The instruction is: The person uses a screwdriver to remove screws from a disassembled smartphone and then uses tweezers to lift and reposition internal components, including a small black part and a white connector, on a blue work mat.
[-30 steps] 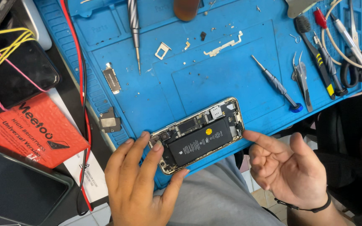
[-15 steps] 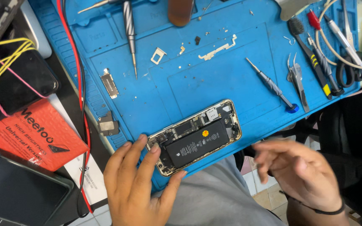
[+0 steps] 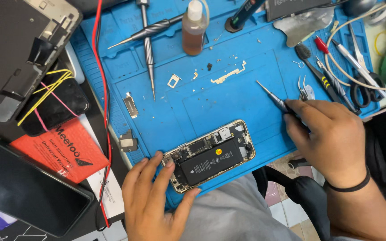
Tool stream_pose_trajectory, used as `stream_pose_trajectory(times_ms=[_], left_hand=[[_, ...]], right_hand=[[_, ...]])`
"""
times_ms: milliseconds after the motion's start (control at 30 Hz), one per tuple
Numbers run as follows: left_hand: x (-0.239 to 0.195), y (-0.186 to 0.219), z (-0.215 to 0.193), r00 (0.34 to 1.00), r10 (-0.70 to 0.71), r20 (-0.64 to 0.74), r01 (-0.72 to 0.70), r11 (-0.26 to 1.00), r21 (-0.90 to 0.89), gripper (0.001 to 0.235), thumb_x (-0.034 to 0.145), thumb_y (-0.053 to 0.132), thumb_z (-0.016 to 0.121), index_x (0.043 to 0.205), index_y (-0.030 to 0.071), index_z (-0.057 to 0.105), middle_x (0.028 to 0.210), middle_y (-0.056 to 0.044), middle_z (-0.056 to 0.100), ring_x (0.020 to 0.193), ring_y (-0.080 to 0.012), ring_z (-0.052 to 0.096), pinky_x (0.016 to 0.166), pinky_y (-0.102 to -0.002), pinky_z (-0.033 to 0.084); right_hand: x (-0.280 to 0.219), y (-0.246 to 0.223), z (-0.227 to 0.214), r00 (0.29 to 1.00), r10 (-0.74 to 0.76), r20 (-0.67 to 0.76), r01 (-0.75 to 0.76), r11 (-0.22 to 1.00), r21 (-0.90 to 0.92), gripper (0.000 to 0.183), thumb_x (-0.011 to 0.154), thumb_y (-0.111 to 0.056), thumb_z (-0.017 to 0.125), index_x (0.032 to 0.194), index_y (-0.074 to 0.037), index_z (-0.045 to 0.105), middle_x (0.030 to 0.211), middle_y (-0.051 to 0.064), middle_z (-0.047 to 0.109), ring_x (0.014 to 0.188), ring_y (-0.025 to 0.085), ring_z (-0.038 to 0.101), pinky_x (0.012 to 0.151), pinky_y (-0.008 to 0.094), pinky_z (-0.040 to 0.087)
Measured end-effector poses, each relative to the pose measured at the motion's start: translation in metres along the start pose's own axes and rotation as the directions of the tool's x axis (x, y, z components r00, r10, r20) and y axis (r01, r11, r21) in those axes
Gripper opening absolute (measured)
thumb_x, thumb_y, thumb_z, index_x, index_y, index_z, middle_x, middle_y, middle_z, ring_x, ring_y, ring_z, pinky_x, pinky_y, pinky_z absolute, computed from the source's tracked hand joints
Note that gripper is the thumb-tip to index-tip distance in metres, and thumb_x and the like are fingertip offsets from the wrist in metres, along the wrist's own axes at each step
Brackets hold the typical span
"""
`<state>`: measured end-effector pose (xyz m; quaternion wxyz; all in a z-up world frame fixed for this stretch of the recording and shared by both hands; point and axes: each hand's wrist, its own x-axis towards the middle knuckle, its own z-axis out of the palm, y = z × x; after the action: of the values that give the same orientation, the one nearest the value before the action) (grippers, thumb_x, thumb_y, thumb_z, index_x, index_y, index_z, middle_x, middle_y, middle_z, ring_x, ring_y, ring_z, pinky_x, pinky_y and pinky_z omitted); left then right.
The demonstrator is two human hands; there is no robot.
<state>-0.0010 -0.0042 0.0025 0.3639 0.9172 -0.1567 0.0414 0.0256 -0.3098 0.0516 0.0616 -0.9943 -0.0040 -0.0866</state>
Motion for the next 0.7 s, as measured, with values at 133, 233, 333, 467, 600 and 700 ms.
stream_pose_trajectory(times_ms=[133,233,333,467,600,700], left_hand=[[0.001,0.001,0.000,1.000,0.000,0.000,0.000,1.000,-0.002,0.065,0.070,0.031,0.089,0.122,0.001,0.065,0.134,-0.024,0.061,0.127,-0.0460,0.053,0.106,-0.054,0.043],[0.001,0.000,-0.001,1.000,0.002,0.010,-0.002,1.000,0.002,0.063,0.070,0.032,0.088,0.121,0.002,0.066,0.135,-0.024,0.061,0.127,-0.0460,0.053,0.106,-0.054,0.043],[0.001,0.000,-0.001,1.000,-0.001,0.018,0.001,1.000,0.006,0.062,0.071,0.033,0.089,0.120,0.002,0.066,0.135,-0.023,0.061,0.128,-0.0454,0.053,0.106,-0.054,0.043],[0.001,0.001,-0.001,1.000,-0.011,0.023,0.011,1.000,0.012,0.062,0.071,0.033,0.088,0.120,0.003,0.067,0.135,-0.022,0.061,0.128,-0.0447,0.053,0.107,-0.053,0.043],[0.001,0.000,-0.002,0.999,-0.017,0.028,0.017,1.000,0.010,0.063,0.071,0.034,0.089,0.120,0.002,0.067,0.136,-0.022,0.061,0.128,-0.0447,0.052,0.107,-0.054,0.042],[0.001,-0.001,-0.003,1.000,0.004,0.014,-0.003,1.000,-0.020,0.064,0.072,0.036,0.088,0.122,0.002,0.067,0.137,-0.023,0.059,0.129,-0.0453,0.051,0.108,-0.054,0.041]], right_hand=[[-0.006,0.012,0.013,0.997,-0.047,-0.062,0.049,0.998,0.027,0.023,0.085,-0.008,0.078,0.107,-0.005,0.074,0.094,0.009,0.072,0.079,0.029,0.067,0.070,0.037,0.053],[-0.010,0.014,0.013,0.998,-0.037,-0.049,0.043,0.991,0.129,0.020,0.090,-0.006,0.076,0.110,-0.005,0.072,0.094,0.010,0.070,0.080,0.026,0.067,0.071,0.034,0.053],[-0.005,0.011,0.000,0.995,-0.084,-0.045,0.093,0.961,0.260,0.016,0.093,-0.005,0.073,0.109,-0.004,0.069,0.096,0.012,0.068,0.083,0.026,0.067,0.072,0.031,0.053],[0.019,0.005,-0.017,0.980,-0.181,0.079,0.155,0.953,0.260,0.021,0.083,-0.005,0.076,0.104,-0.003,0.072,0.086,0.011,0.069,0.070,0.026,0.065,0.061,0.034,0.051],[0.040,-0.017,-0.019,0.941,-0.336,0.027,0.324,0.922,0.211,0.022,0.077,-0.006,0.079,0.097,-0.002,0.071,0.086,0.010,0.071,0.068,0.029,0.066,0.056,0.036,0.050],[0.049,-0.033,-0.020,0.936,-0.351,0.022,0.340,0.920,0.192,0.023,0.075,-0.009,0.081,0.095,-0.002,0.073,0.085,0.010,0.071,0.066,0.028,0.066,0.056,0.036,0.050]])
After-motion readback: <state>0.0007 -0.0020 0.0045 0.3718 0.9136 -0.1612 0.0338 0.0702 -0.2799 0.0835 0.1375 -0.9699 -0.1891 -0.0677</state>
